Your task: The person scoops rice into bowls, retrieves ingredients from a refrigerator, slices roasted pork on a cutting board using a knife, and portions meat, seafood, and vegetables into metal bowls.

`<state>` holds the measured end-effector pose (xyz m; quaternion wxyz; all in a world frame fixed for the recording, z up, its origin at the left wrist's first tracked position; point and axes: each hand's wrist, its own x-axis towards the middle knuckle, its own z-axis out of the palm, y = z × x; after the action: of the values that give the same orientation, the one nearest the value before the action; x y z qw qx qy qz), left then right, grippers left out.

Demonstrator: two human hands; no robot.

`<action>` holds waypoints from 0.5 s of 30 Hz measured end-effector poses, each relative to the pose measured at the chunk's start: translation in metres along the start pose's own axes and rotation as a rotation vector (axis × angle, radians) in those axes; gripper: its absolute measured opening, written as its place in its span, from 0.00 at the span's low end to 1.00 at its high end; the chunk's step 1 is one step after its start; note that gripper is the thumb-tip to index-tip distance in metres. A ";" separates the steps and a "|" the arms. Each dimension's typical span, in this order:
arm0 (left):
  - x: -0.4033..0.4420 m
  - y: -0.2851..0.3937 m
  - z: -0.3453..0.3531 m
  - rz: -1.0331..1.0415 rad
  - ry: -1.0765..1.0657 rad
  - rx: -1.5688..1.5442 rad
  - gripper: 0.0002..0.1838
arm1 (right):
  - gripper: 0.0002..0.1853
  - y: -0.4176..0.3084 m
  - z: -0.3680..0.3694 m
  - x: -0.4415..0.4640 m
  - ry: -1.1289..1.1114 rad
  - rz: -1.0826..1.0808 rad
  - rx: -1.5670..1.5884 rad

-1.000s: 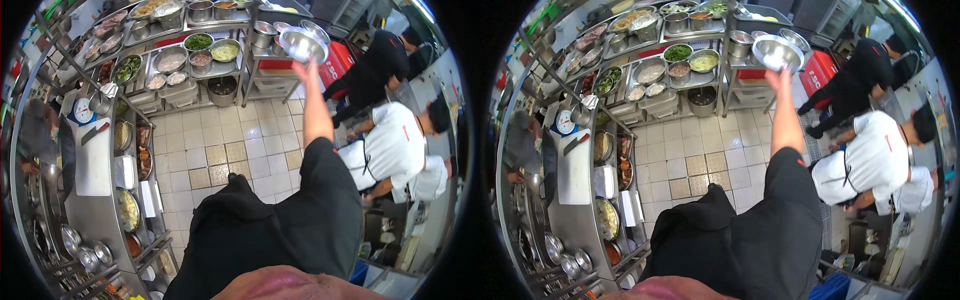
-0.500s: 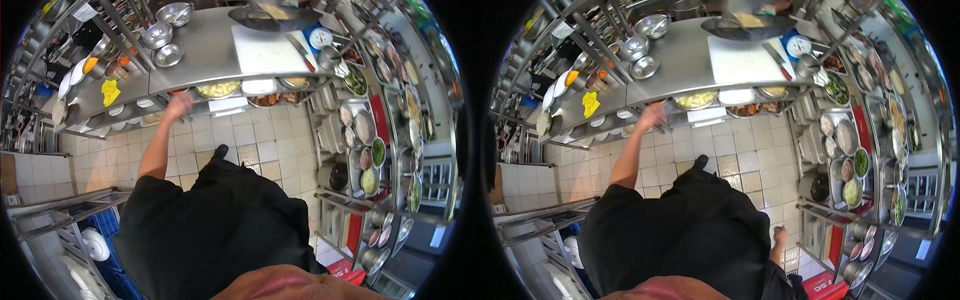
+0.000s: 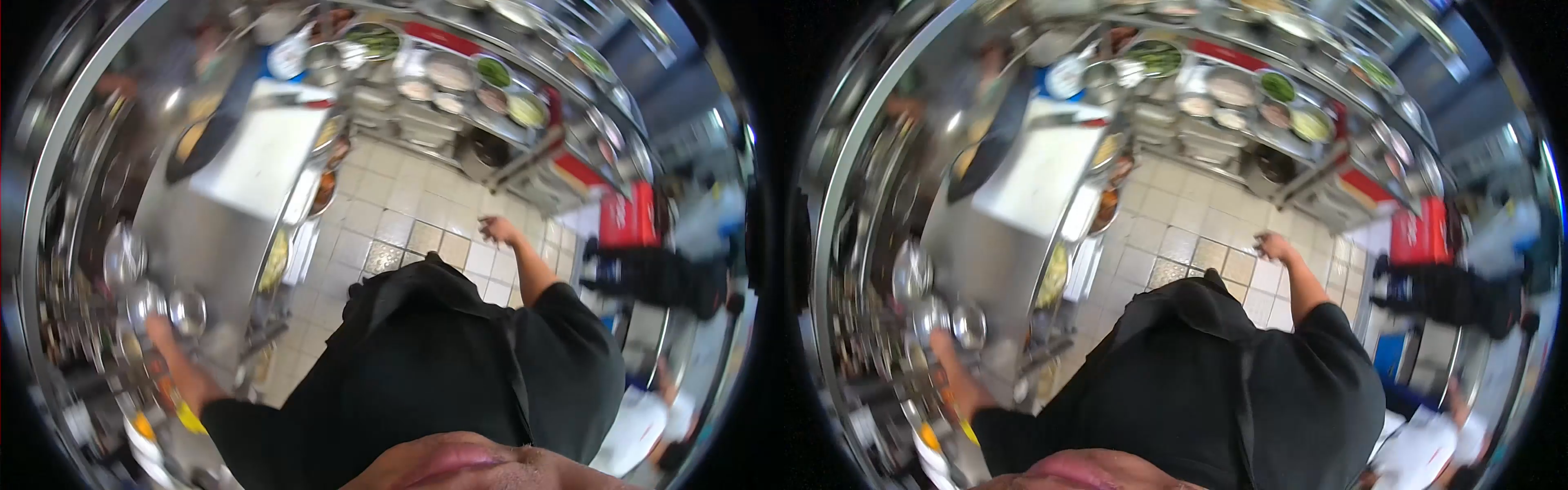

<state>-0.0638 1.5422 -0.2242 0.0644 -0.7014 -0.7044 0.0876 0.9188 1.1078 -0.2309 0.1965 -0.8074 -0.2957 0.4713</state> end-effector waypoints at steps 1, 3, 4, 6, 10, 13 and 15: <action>-0.014 0.018 -0.033 -0.088 0.032 -0.065 0.13 | 0.28 0.020 -0.013 0.018 -0.099 -0.049 0.227; -0.035 0.037 -0.079 -0.044 0.108 -0.336 0.16 | 0.25 -0.045 -0.029 -0.027 -0.013 0.078 0.302; -0.014 0.014 -0.056 -0.195 -0.025 -0.457 0.18 | 0.24 -0.055 -0.042 -0.028 -0.006 0.122 0.336; -0.037 0.037 -0.097 -0.105 0.167 -0.226 0.18 | 0.26 -0.044 -0.070 -0.015 0.061 0.105 0.671; -0.051 0.056 -0.120 -0.411 0.486 -0.298 0.23 | 0.29 -0.046 -0.113 -0.004 0.818 -0.101 -0.465; -0.090 0.132 -0.184 -0.477 0.555 -0.396 0.25 | 0.28 -0.034 -0.204 0.033 0.980 -0.144 -0.149; -0.112 0.174 -0.193 -0.450 0.730 -0.429 0.23 | 0.27 -0.078 -0.272 0.019 1.077 -0.230 0.042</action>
<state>0.1478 1.4368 -0.0698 0.1789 -0.5140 -0.7723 -0.3278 1.1416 1.1685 -0.0665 0.3863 -0.8928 -0.2301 -0.0270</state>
